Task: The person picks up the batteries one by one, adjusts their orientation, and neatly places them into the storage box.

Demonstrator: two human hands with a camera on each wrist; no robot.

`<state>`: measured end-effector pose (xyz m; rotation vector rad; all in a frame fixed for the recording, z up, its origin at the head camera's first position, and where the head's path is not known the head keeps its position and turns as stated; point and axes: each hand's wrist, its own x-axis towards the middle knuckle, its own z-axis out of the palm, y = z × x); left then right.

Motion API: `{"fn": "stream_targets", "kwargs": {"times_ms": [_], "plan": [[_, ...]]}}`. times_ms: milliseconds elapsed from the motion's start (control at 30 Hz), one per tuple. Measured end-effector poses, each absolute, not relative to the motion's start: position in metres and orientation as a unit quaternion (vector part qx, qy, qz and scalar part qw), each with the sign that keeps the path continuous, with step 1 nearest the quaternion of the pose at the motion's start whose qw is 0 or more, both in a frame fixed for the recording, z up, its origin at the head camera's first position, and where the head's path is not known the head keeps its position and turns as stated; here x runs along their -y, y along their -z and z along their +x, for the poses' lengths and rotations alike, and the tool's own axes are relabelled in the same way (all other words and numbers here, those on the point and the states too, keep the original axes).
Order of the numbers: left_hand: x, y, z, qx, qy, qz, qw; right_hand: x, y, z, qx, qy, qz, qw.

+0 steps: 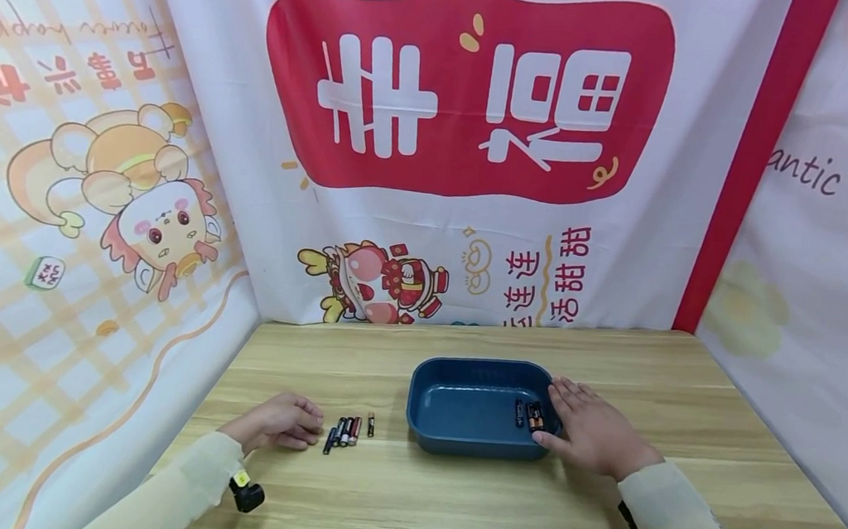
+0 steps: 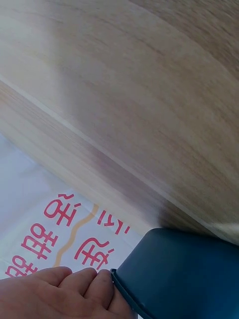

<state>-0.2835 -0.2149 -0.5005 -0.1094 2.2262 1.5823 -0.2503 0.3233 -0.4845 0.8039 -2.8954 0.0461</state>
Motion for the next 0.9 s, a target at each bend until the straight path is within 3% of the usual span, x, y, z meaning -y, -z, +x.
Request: {"fn": "stream_targets", "kwargs": {"times_ms": [900], "plan": [[0.185, 0.500, -0.284, -0.864, -0.476, -0.013, 0.164, -0.324, 0.488, -0.249, 0.962, -0.021, 0.262, 0.070]]}}
